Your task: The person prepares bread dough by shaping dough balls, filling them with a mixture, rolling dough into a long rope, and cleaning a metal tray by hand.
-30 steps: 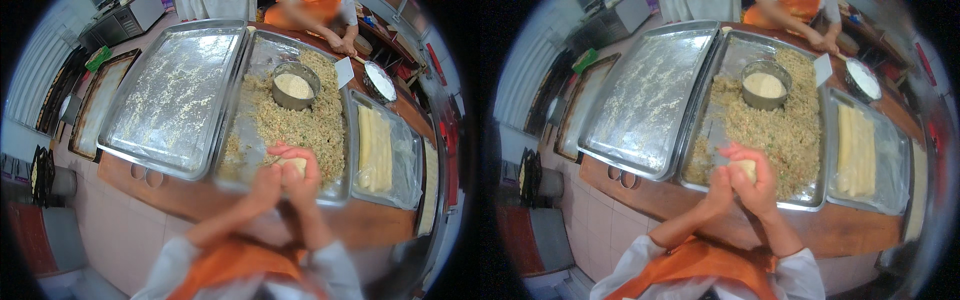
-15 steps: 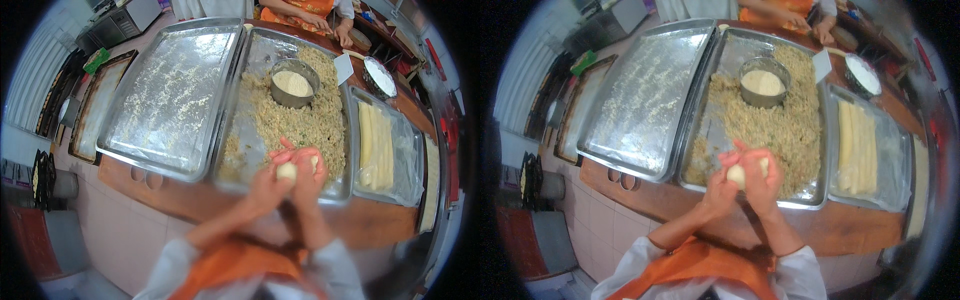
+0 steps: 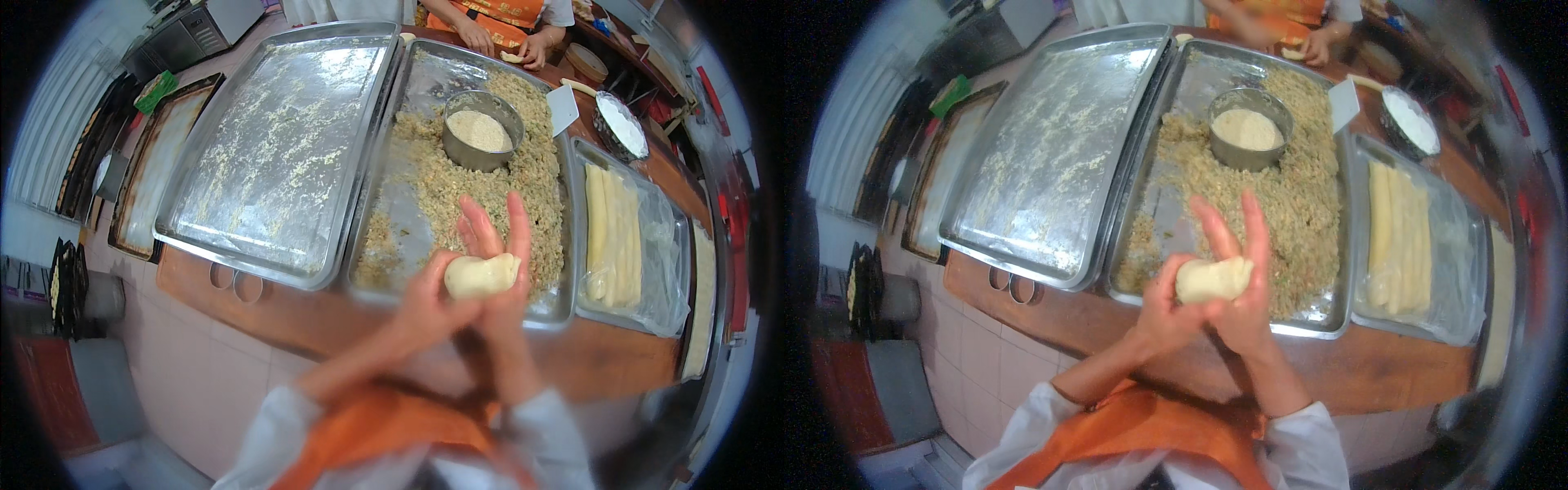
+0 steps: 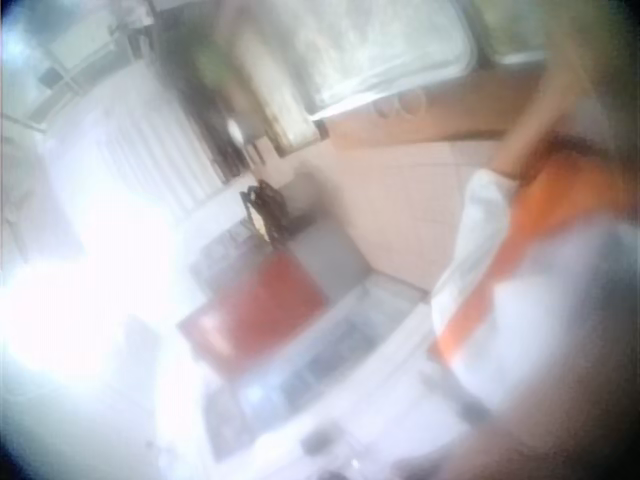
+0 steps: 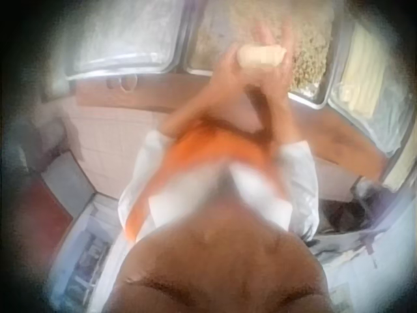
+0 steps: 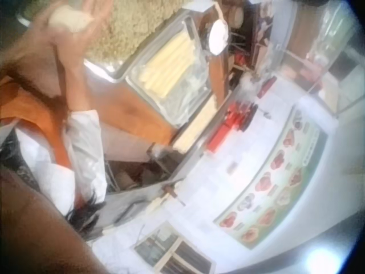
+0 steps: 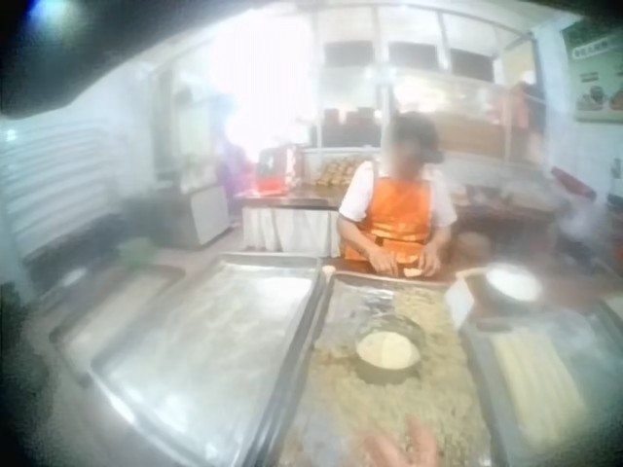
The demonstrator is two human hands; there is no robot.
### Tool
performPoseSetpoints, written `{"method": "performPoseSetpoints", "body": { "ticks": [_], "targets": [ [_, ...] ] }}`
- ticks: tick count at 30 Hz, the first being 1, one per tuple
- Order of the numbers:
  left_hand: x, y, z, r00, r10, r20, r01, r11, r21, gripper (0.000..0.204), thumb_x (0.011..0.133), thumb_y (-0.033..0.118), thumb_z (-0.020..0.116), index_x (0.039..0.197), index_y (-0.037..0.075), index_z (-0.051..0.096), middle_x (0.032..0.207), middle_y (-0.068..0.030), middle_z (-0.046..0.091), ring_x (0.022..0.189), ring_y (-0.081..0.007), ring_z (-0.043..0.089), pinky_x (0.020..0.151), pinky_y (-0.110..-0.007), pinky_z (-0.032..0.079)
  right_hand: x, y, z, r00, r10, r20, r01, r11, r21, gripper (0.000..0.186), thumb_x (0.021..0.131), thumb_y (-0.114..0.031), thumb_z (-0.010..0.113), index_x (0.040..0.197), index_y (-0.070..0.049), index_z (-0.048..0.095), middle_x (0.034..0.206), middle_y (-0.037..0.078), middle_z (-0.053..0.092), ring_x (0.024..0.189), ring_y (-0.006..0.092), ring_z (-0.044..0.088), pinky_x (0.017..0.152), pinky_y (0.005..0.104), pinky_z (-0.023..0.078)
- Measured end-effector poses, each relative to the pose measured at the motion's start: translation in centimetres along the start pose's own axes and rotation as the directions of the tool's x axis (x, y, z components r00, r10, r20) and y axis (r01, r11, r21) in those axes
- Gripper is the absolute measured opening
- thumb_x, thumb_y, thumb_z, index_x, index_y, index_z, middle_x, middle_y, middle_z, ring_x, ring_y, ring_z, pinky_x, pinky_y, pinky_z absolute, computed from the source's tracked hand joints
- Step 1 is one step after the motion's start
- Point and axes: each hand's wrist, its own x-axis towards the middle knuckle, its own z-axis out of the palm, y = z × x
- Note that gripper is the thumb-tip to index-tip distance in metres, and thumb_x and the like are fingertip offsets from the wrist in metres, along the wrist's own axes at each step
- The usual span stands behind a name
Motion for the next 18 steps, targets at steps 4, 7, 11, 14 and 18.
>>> {"method": "performPoseSetpoints", "body": {
  "ticks": [4,7,11,14,18],
  "targets": [
    [-0.1,-1.2,-1.2,0.991,0.017,0.131,-0.035,0.990,0.139,0.041,0.078,0.020,0.055,0.112,-0.001,0.049,0.099,-0.0123,0.059,0.089,-0.0190,0.057,0.078,-0.031,0.045,0.0,0.0,-0.1,0.988,-0.025,0.156,0.037,0.996,-0.076,0.033,0.087,-0.022,0.049,0.107,0.003,0.052,0.100,0.020,0.060,0.108,0.0310,0.051,0.105,0.0440,0.021],
    [0.0,-0.6,-0.4,0.996,0.039,0.078,-0.036,0.998,-0.042,0.037,0.080,0.023,0.052,0.109,0.001,0.052,0.096,-0.0096,0.060,0.089,-0.0184,0.058,0.078,-0.031,0.045,-0.1,1.4,-1.7,0.977,-0.030,0.211,0.019,0.998,0.052,0.033,0.089,-0.026,0.044,0.099,0.003,0.057,0.107,0.019,0.058,0.113,0.0309,0.047,0.105,0.0445,0.020],
    [-0.1,0.8,0.3,0.995,0.079,-0.056,-0.071,0.989,0.128,0.052,0.086,0.044,0.043,0.103,-0.004,0.054,0.095,-0.0103,0.059,0.089,-0.0159,0.057,0.075,-0.030,0.046,0.0,1.5,-0.7,0.997,0.065,-0.032,-0.059,0.986,0.155,0.040,0.092,-0.032,0.035,0.085,0.000,0.057,0.096,0.018,0.061,0.106,0.0310,0.052,0.105,0.0469,0.020],
    [0.0,-1.3,-1.4,0.981,0.035,0.190,-0.013,0.993,-0.119,0.045,0.077,0.029,0.058,0.111,0.000,0.050,0.105,-0.0104,0.056,0.097,-0.0173,0.054,0.081,-0.031,0.045,0.1,0.1,2.4,0.973,0.106,-0.203,-0.075,0.985,0.153,0.034,0.093,-0.023,0.035,0.085,0.000,0.059,0.090,0.016,0.063,0.101,0.0297,0.056,0.107,0.0455,0.018],
    [0.1,-0.6,-1.5,0.990,0.060,0.126,-0.059,0.998,-0.010,0.043,0.076,0.026,0.060,0.110,0.001,0.052,0.103,-0.0104,0.057,0.096,-0.0174,0.054,0.081,-0.032,0.044,-0.1,1.3,-0.9,0.987,-0.074,0.143,0.066,0.996,0.059,0.037,0.092,-0.028,0.039,0.097,0.002,0.059,0.105,0.019,0.059,0.110,0.0306,0.050,0.106,0.0441,0.020]
  ]
}}
